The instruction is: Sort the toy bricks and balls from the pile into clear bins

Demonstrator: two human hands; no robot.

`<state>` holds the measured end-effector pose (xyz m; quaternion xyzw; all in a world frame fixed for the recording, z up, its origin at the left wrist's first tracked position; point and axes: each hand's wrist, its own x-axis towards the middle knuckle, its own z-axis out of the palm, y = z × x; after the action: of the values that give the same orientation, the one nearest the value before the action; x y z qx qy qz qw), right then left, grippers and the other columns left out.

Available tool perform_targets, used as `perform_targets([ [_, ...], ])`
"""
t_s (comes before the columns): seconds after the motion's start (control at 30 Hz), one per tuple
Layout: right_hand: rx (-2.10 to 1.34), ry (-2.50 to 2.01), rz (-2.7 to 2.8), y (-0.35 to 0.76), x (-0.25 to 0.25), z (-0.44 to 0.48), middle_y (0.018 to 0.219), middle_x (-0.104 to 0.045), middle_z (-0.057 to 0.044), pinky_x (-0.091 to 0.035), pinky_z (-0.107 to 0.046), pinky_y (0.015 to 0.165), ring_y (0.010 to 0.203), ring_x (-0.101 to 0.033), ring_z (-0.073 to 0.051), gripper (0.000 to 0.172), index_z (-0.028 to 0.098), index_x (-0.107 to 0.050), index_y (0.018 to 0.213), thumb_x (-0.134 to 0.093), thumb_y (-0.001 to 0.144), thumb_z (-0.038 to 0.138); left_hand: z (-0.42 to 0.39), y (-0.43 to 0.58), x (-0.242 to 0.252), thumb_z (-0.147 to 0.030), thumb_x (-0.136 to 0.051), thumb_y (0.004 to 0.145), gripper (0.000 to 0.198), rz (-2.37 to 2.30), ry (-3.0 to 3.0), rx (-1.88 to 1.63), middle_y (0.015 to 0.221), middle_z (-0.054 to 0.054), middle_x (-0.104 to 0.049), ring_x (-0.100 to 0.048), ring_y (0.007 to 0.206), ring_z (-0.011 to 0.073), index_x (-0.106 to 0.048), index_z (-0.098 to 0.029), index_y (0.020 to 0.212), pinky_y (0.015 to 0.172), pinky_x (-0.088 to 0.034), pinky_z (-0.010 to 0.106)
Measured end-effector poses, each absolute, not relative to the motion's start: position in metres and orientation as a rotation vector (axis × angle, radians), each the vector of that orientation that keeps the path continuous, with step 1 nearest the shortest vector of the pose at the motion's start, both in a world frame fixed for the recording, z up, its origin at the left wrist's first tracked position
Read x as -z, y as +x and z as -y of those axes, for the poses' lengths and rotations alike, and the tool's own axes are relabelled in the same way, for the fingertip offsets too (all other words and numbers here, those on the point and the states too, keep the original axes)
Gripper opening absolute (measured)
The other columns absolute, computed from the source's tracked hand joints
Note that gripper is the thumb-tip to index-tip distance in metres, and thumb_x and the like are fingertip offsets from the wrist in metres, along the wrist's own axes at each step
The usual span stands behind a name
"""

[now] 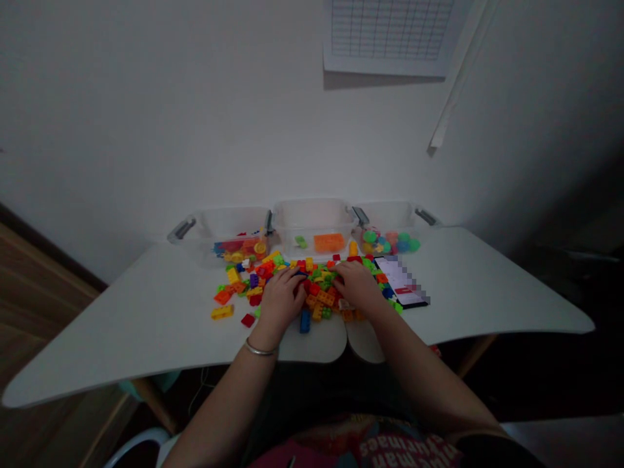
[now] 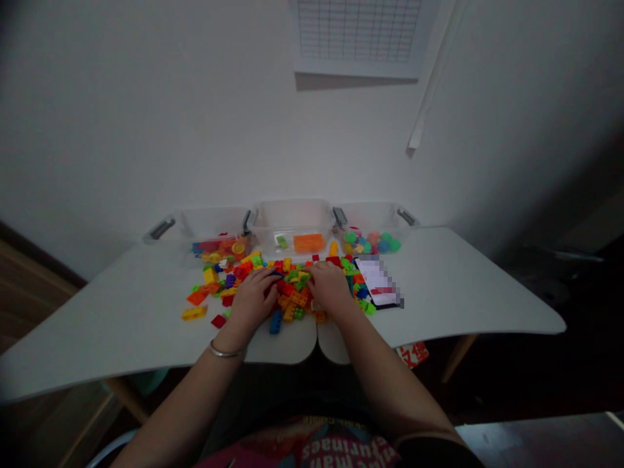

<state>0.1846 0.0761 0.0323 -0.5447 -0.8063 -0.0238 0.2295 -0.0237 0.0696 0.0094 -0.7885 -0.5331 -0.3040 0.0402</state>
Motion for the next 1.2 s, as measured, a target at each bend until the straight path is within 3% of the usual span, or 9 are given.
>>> perform_targets([
  [0.23, 0.119, -1.523, 2.262, 0.186, -0.032, -0.083, 0.103, -0.071, -0.009, -0.048, -0.039, 0.089, 0.100, -0.060, -0.028, 0.027, 0.020, -0.070, 0.109, -0.069, 0.082, 0.023, -0.069, -0.024, -0.012, -0.025, -0.048, 0.088, 0.031, 1.635, -2.414, 0.910, 0.125, 0.007, -0.066, -0.056, 0.120, 0.0260, -0.072, -0.021, 0.107, 0.106, -0.044, 0.045],
  [0.4, 0.164, -1.559, 2.328, 0.181, -0.031, -0.088, 0.105, -0.068, -0.011, -0.048, -0.038, 0.088, 0.102, -0.057, -0.028, 0.019, 0.020, -0.072, 0.101, -0.068, 0.083, 0.024, -0.069, -0.024, -0.011, -0.025, -0.048, 0.089, 0.031, 1.624, -2.408, 0.907, 0.125, 0.007, -0.067, -0.057, 0.119, 0.0261, -0.072, -0.020, 0.107, 0.106, -0.045, 0.045],
  [0.6, 0.054, -1.597, 2.327, 0.179, -0.034, -0.089, 0.107, -0.065, -0.010, -0.045, -0.034, 0.090, 0.104, -0.056, -0.025, 0.019, 0.018, -0.068, 0.102, -0.067, 0.083, 0.022, -0.071, -0.024, -0.009, -0.023, -0.051, 0.088, 0.028, 1.599, -2.390, 0.938, 0.123, 0.007, -0.067, -0.058, 0.118, 0.0257, -0.073, -0.020, 0.105, 0.105, -0.046, 0.046],
  [0.93, 0.057, -1.548, 2.204, 0.179, -0.027, -0.088, 0.095, -0.068, -0.007, -0.044, -0.033, 0.080, 0.093, -0.059, -0.023, 0.011, 0.020, -0.066, 0.092, -0.068, 0.084, 0.026, -0.070, -0.024, -0.008, -0.023, -0.051, 0.087, 0.027, 1.619, -2.389, 0.967, 0.124, 0.007, -0.067, -0.057, 0.118, 0.0259, -0.072, -0.021, 0.105, 0.104, -0.046, 0.047],
  [1.2, -0.047, -1.345, 1.996, 0.172, -0.032, -0.081, 0.093, -0.070, -0.004, -0.045, -0.033, 0.082, 0.091, -0.061, -0.022, 0.007, 0.021, -0.066, 0.091, -0.067, 0.084, 0.023, -0.069, -0.027, -0.014, -0.029, -0.052, 0.090, 0.028, 1.579, -2.409, 1.083, 0.117, 0.008, -0.069, -0.059, 0.112, 0.0258, -0.067, -0.021, 0.113, 0.100, -0.044, 0.046],
])
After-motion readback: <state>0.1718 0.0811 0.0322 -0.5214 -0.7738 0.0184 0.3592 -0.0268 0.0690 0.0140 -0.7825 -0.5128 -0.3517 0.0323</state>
